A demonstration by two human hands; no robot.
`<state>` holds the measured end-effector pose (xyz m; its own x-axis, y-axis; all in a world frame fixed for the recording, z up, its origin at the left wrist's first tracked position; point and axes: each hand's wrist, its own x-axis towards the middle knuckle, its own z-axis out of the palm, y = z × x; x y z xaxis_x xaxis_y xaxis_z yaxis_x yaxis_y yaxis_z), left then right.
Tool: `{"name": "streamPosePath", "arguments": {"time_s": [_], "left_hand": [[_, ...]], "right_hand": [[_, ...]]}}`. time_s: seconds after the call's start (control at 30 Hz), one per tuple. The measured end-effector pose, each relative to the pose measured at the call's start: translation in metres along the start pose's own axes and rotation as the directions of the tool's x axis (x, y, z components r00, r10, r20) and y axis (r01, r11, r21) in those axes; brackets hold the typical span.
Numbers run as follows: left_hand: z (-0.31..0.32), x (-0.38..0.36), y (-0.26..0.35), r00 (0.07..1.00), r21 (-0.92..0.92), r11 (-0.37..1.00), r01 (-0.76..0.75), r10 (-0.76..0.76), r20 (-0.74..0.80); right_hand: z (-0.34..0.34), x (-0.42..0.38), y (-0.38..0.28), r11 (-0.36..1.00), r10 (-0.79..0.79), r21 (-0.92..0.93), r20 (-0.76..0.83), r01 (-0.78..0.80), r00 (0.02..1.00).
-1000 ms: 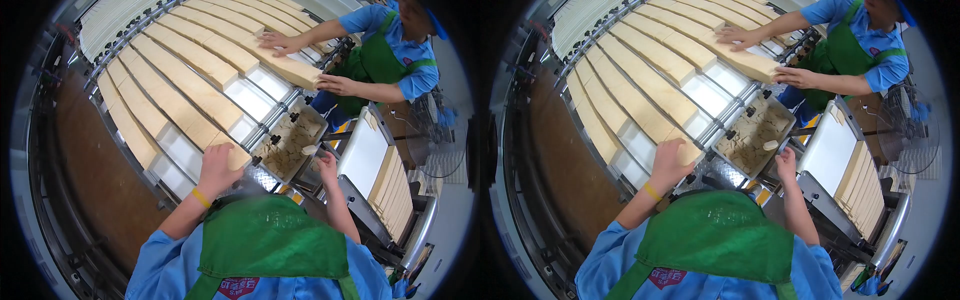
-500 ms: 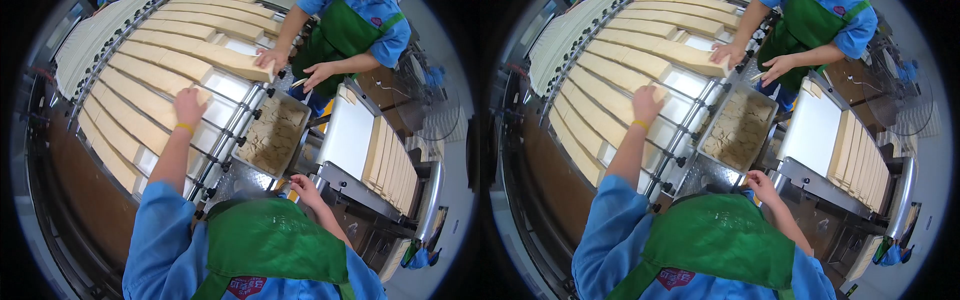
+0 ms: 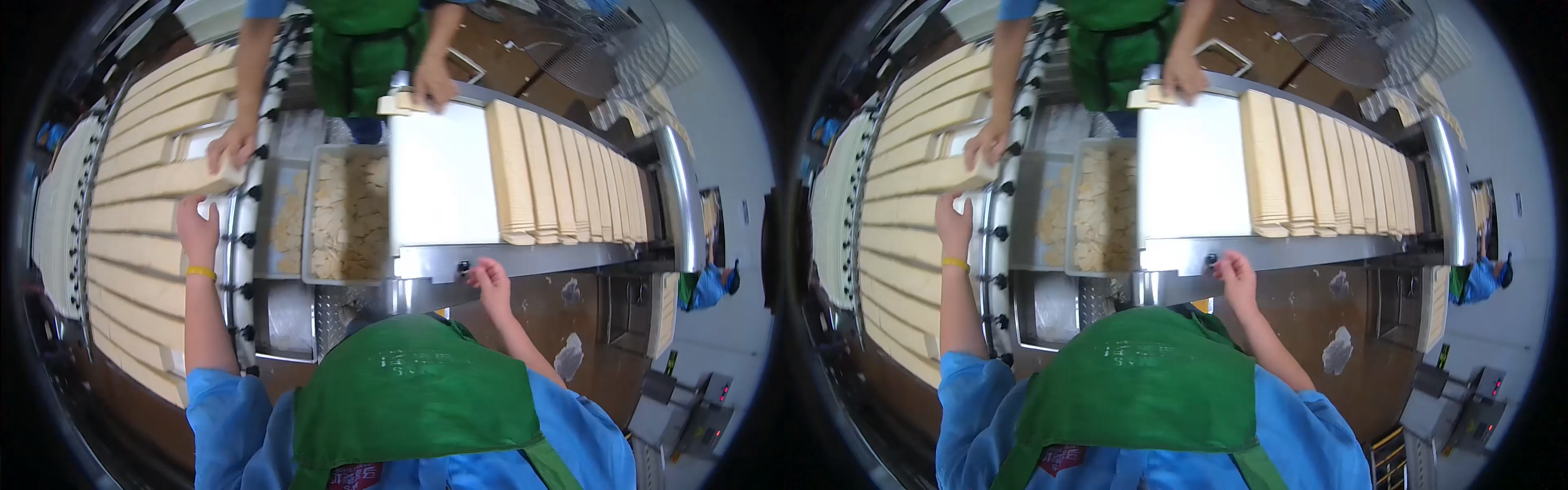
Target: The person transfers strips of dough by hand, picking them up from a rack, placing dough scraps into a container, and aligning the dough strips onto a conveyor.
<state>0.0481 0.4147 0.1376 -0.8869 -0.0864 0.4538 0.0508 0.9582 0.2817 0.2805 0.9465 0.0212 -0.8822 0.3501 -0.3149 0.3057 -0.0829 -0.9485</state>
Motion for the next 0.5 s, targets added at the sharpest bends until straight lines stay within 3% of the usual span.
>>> {"name": "streamPosePath", "arguments": {"time_s": [0.1,0.13,0.17,0.23,0.27,0.33,0.4,0.5], "left_hand": [[0.030,0.018,0.106,0.979,-0.245,0.949,-0.199,0.202,-0.016],[0.049,0.021,0.135,0.957,-0.265,0.921,-0.286,0.288,-0.030],[0.065,0.022,0.172,0.958,-0.307,0.927,-0.213,0.260,0.119],[0.104,0.021,0.231,0.904,-0.378,0.869,-0.319,0.399,0.155],[0.111,0.016,0.270,0.896,-0.427,0.862,-0.273,0.389,0.214],[0.147,0.011,0.322,0.837,-0.453,0.827,-0.334,0.481,0.260],[0.182,0.004,0.368,0.797,-0.571,0.769,-0.288,0.523,0.303],[0.227,0.002,0.425,0.711,-0.552,0.768,-0.326,0.584,0.392]], "right_hand": [[-0.053,0.031,0.015,0.998,0.040,0.054,-0.422,-0.018,0.906],[-0.064,0.040,0.009,0.993,0.084,0.109,-0.405,-0.043,0.910],[-0.075,0.049,-0.003,0.984,0.128,0.164,-0.384,-0.068,0.914],[-0.089,0.067,-0.017,0.959,0.185,0.265,-0.317,-0.100,0.930],[-0.090,0.076,-0.021,0.944,0.199,0.310,-0.271,-0.111,0.942],[-0.090,0.088,-0.033,0.911,0.247,0.377,-0.178,-0.166,0.952],[-0.087,0.098,-0.032,0.900,0.303,0.371,-0.156,-0.229,0.940],[-0.079,0.096,-0.043,0.918,0.329,0.272,-0.120,-0.288,0.937]]}}
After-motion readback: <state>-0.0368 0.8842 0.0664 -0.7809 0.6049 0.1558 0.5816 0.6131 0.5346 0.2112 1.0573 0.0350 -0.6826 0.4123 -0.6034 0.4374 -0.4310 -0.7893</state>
